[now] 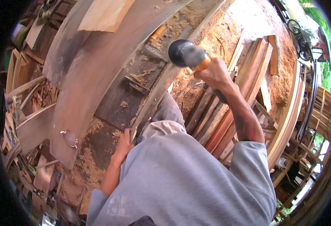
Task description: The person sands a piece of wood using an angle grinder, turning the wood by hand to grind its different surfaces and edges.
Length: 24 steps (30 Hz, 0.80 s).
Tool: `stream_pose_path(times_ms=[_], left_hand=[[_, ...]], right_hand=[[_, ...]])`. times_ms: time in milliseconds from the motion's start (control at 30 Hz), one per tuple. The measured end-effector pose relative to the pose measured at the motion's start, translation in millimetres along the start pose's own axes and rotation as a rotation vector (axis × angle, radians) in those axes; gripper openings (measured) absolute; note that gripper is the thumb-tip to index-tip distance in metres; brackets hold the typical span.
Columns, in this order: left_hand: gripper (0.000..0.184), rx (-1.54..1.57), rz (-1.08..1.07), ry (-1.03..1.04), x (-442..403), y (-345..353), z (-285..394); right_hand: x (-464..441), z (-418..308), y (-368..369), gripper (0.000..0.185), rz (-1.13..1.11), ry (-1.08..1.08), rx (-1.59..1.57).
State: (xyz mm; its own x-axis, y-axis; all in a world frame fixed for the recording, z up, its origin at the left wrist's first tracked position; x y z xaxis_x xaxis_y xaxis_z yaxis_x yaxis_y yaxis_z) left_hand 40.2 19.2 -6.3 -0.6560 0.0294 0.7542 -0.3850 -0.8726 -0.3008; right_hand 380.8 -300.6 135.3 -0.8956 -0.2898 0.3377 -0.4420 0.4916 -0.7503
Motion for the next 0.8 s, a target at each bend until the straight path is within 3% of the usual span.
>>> stream_pose_path(times_ms=[67,233,433,800], left_hand=[[0.057,-0.079,0.064,-0.008,-5,-1,0],[0.047,-0.074,0.019,-0.051,-6,-7,3],[0.038,-0.037,0.075,0.086,-8,-8,2],[0.039,-0.043,0.054,0.101,-7,-10,2]], right_hand=[[14,-4,15,0.036,-0.057,0.077,-0.036],[52,-27,46,0.038,-0.074,0.006,0.025],[98,-54,88,0.042,-0.088,0.009,-0.001],[149,-88,142,0.042,-0.155,0.006,0.023]])
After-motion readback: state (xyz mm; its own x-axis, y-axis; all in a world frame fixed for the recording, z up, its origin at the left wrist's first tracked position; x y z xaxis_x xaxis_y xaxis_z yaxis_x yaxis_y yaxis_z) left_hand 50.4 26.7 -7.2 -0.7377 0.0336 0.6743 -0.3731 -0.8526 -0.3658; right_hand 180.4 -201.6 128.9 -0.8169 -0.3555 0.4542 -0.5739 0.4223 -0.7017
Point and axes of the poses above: each hand's wrist, its own x-axis away from the middle knuckle, its own y-axis out of the palm, z = x × y, the point moved 2 cm from there along -x, towards the middle knuckle, and after that the axes turned 10 degrees about -y, right-handed, at the moved point
